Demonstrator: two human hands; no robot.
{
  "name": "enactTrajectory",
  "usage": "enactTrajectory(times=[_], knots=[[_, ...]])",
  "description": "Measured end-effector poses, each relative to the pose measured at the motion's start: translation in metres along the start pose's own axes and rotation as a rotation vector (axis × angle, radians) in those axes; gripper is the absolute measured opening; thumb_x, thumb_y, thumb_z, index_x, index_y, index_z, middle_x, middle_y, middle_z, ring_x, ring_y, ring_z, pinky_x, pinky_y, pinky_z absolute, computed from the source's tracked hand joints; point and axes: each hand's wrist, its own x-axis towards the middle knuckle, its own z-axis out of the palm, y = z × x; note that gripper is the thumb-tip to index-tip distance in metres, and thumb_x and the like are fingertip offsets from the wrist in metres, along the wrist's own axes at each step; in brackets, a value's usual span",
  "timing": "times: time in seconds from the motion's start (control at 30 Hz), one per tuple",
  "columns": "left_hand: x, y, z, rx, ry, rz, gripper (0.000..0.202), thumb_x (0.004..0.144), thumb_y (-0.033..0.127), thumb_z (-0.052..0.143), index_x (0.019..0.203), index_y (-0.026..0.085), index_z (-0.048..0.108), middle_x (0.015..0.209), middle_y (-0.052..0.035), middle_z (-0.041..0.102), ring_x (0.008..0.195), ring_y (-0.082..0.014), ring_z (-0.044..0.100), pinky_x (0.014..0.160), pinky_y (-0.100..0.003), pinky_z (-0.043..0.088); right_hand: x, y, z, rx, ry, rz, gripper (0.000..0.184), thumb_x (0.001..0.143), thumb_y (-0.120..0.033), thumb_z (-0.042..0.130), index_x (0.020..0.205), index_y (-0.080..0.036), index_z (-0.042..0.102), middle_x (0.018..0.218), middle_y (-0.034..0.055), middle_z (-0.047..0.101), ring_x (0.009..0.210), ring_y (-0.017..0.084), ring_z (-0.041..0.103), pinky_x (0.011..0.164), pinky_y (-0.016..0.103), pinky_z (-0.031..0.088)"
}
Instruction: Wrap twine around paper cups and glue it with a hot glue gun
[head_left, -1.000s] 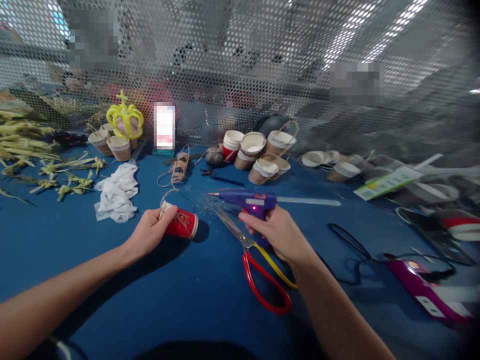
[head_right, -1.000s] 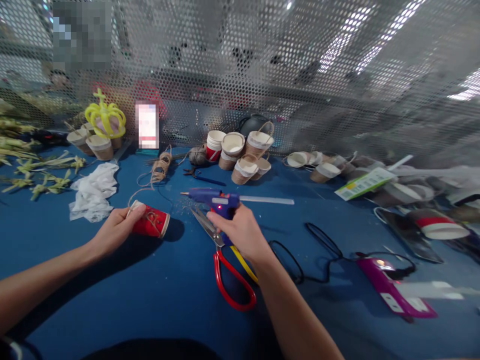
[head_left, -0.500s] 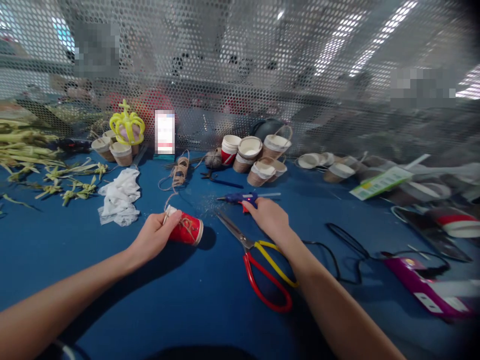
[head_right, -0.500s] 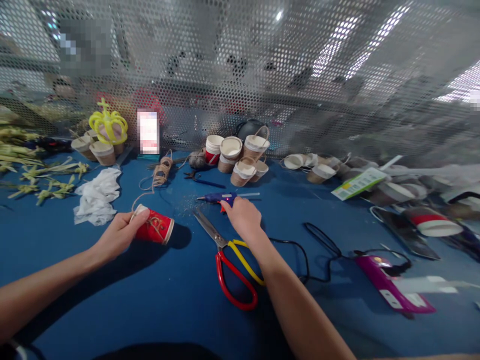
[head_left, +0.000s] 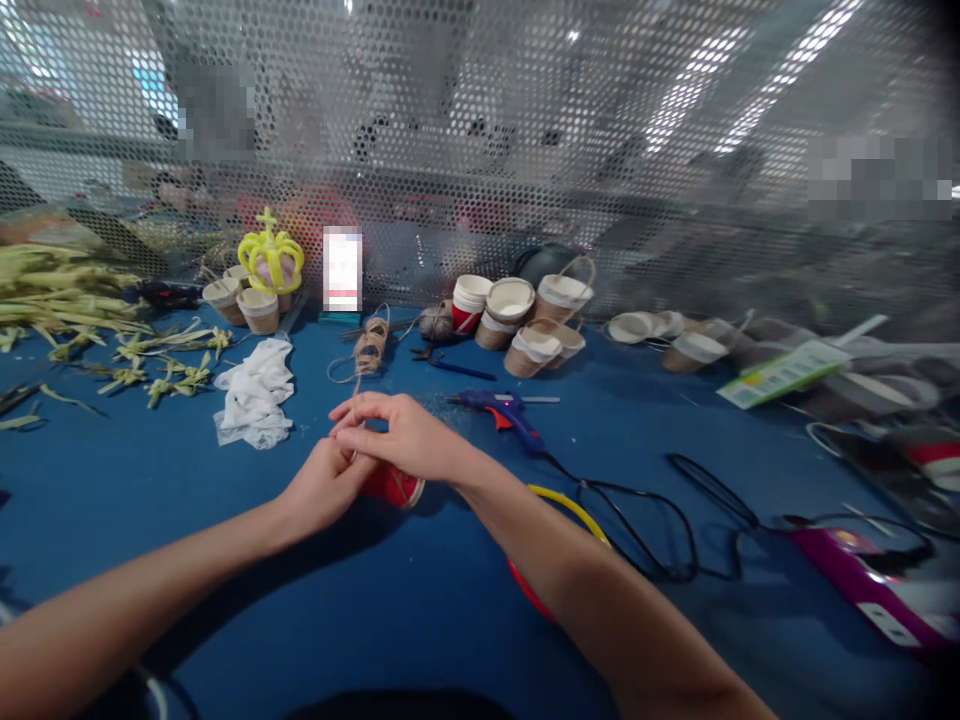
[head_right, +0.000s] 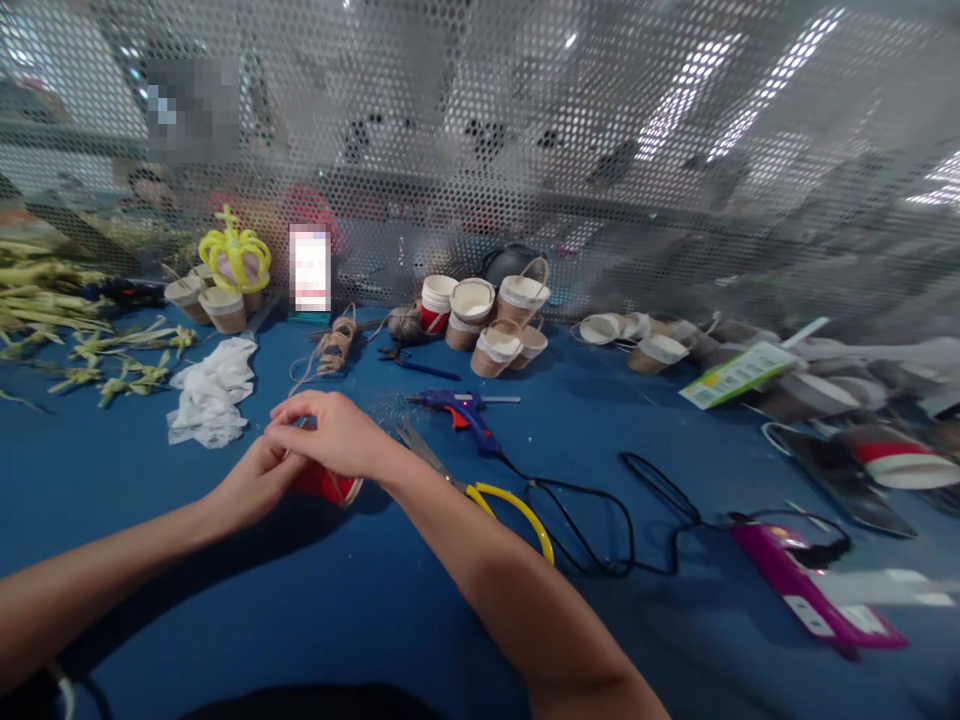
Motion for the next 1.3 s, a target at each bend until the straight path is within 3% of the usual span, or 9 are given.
enactTrajectory(times=[0.1, 0.3, 0.43, 0.67, 1.3], knots=[[0.001, 0.006, -0.003, -0.068, -0.004, -0.09, 0.045, 0.072, 0.053, 0.048, 0.051, 0.014, 0.048, 0.043, 0.0062, 0.036, 0.041, -0.0052, 0.024, 0.04, -0.02, 0.019, -0.009, 0.001, -0.009, 0.065, 0.153, 0.062, 0.015, 0.078, -0.023, 0.054, 0.075, -0.012, 0.065, 0.083, 0.0047, 0.064, 0.081, 0.013, 0.058, 0.078, 0.027, 0.043], [0.003, 0.016, -0.007, -0.273, 0.005, -0.227, 0.038, 0.066, 0.05, 0.06, 0.07, 0.012, 0.059, 0.059, 0.0004, 0.058, 0.05, -0.0092, 0.047, 0.051, -0.021, 0.036, -0.039, -0.005, -0.038, 0.069, 0.389, 0.161, 0.02, 0.079, -0.029, 0.053, 0.081, -0.014, 0.067, 0.072, 0.0008, 0.06, 0.063, 0.009, 0.051, 0.06, 0.022, 0.04], [0.002, 0.019, -0.005, -0.349, -0.026, -0.271, 0.029, 0.064, 0.041, 0.065, 0.07, 0.013, 0.061, 0.061, -0.0012, 0.063, 0.052, -0.0095, 0.051, 0.054, -0.021, 0.039, -0.046, -0.006, -0.043, 0.062, 0.459, 0.184, 0.021, 0.081, -0.028, 0.051, 0.083, -0.013, 0.067, 0.067, -0.0007, 0.056, 0.052, 0.006, 0.042, 0.05, 0.02, 0.037], [-0.002, 0.021, -0.003, -0.41, -0.053, -0.289, 0.022, 0.066, 0.035, 0.066, 0.066, 0.014, 0.061, 0.057, 0.002, 0.062, 0.049, -0.007, 0.051, 0.052, -0.018, 0.037, -0.039, 0.002, -0.041, 0.043, 0.475, 0.164, 0.022, 0.08, -0.027, 0.051, 0.082, -0.012, 0.067, 0.063, -0.0021, 0.052, 0.05, 0.006, 0.041, 0.048, 0.02, 0.036], [-0.008, 0.024, -0.004, -0.411, -0.034, -0.239, 0.017, 0.068, 0.031, 0.066, 0.07, 0.014, 0.067, 0.061, -0.0006, 0.067, 0.051, -0.0089, 0.055, 0.055, -0.019, 0.044, -0.038, 0.02, -0.037, -0.003, 0.459, 0.234, 0.029, 0.076, -0.037, 0.052, 0.074, -0.011, 0.067, 0.058, -0.0008, 0.05, 0.049, 0.008, 0.041, 0.047, 0.023, 0.033]])
